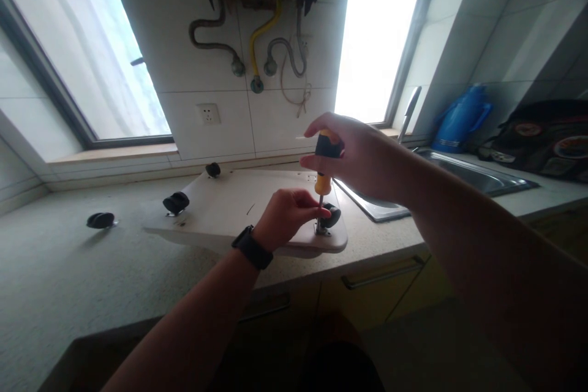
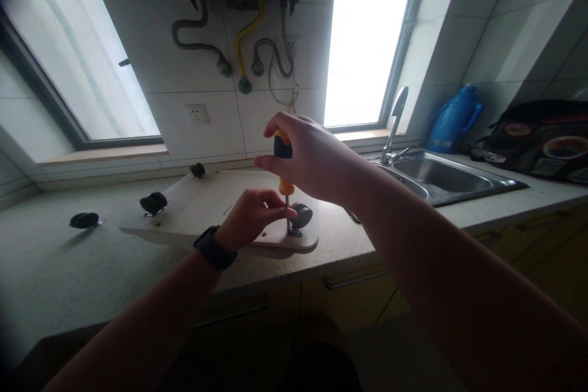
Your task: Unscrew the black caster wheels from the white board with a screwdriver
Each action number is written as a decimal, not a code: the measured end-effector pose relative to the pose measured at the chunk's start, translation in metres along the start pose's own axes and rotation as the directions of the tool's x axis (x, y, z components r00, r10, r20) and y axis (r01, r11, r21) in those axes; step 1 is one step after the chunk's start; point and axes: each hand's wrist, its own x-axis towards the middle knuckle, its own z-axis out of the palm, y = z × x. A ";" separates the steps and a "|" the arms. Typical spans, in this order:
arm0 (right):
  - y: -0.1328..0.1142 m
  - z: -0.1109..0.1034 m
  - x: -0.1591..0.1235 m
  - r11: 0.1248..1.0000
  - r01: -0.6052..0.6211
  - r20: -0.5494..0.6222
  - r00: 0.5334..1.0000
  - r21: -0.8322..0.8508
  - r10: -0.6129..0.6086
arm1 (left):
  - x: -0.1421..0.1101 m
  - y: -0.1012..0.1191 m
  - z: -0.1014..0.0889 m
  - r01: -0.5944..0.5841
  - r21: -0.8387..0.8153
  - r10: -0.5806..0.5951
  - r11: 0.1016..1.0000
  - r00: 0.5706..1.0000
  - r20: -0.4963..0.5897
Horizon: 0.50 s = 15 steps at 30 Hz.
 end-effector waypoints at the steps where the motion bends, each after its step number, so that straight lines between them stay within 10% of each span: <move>1: -0.001 0.000 0.000 1.000 0.005 -0.015 1.000 -0.020 -0.005 | 0.000 -0.001 0.000 0.002 -0.004 -0.002 1.000 1.000 -0.013; 15: -0.001 -0.007 -0.001 0.980 0.023 0.081 0.996 0.196 -0.040 | -0.003 -0.008 -0.008 -0.064 -0.057 0.070 0.996 0.992 0.109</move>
